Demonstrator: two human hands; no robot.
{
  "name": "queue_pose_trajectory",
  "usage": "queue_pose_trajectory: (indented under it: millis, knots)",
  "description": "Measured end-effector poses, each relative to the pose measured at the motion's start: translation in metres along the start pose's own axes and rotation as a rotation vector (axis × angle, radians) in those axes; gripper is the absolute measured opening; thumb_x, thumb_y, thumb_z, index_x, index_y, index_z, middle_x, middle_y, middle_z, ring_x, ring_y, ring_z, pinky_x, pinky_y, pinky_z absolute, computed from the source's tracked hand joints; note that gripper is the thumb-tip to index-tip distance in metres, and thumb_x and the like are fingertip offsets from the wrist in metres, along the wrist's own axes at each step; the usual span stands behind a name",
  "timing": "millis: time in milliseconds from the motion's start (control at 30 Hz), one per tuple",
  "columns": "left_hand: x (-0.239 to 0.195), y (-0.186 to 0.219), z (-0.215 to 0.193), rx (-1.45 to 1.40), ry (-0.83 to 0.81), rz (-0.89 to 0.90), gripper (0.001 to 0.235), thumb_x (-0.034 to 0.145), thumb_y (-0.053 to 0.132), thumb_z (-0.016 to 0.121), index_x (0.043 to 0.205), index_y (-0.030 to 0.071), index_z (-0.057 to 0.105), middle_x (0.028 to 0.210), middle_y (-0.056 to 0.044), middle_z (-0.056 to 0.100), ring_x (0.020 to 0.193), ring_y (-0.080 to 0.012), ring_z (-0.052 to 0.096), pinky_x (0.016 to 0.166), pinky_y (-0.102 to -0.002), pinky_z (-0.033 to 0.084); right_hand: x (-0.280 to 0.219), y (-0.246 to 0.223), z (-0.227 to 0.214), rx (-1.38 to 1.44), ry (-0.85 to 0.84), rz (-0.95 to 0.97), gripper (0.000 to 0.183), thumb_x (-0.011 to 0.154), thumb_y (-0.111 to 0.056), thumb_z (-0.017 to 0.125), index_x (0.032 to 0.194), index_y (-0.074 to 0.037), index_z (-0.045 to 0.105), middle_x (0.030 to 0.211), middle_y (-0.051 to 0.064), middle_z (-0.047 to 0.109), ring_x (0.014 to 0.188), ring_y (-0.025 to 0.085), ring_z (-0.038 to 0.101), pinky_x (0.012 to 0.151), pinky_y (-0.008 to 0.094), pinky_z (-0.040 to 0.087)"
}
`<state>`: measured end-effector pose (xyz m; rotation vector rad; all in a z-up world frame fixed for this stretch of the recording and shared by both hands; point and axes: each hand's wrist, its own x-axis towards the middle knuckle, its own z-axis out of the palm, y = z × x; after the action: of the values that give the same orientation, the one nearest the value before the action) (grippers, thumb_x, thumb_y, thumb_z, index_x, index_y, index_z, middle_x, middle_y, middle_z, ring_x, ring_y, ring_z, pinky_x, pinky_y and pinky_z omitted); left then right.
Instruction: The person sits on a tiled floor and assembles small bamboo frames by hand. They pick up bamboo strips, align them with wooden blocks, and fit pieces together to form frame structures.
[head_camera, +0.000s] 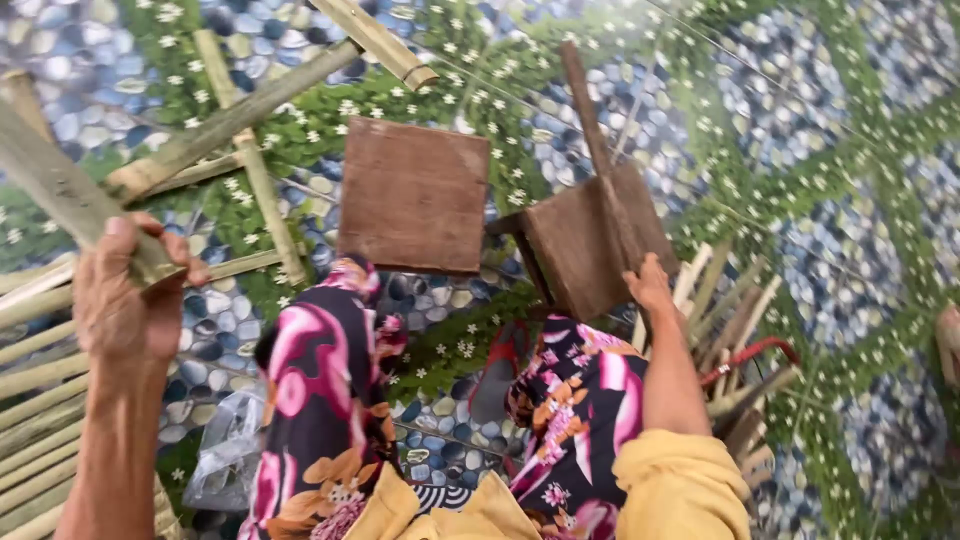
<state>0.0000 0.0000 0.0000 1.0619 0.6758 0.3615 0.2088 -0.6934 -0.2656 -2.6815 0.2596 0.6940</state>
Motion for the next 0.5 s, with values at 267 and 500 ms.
queue_pose_trajectory:
  millis: [267,500]
  knots:
    - [-0.038,0.007,0.087,-0.066,-0.213,-0.040,0.018,0.113,0.031,0.059,0.110,0.013,0.061,0.082,0.003,0.063,0.071,-0.0099,0.064,0.061,-0.027,0.060,0.005,0.014,0.018,0.043,0.063,0.068,0.038,0.099,-0.026,0.059,0.120,0.000,0.042,0.132,0.032,0.051,0.126,0.050,0.051,0.099,0.055,0.040]
    - [-0.055,-0.031,0.137,-0.204,-0.532,-0.126,0.027,0.109,0.035,0.058,0.107,0.008,0.059,0.072,-0.004,0.061,0.058,-0.0183,0.058,0.061,-0.031,0.053,-0.035,-0.046,-0.013,0.033,-0.042,0.215,0.057,0.096,-0.023,0.067,0.141,-0.006,0.036,0.145,0.030,0.043,0.136,0.049,0.048,0.110,0.057,0.039]
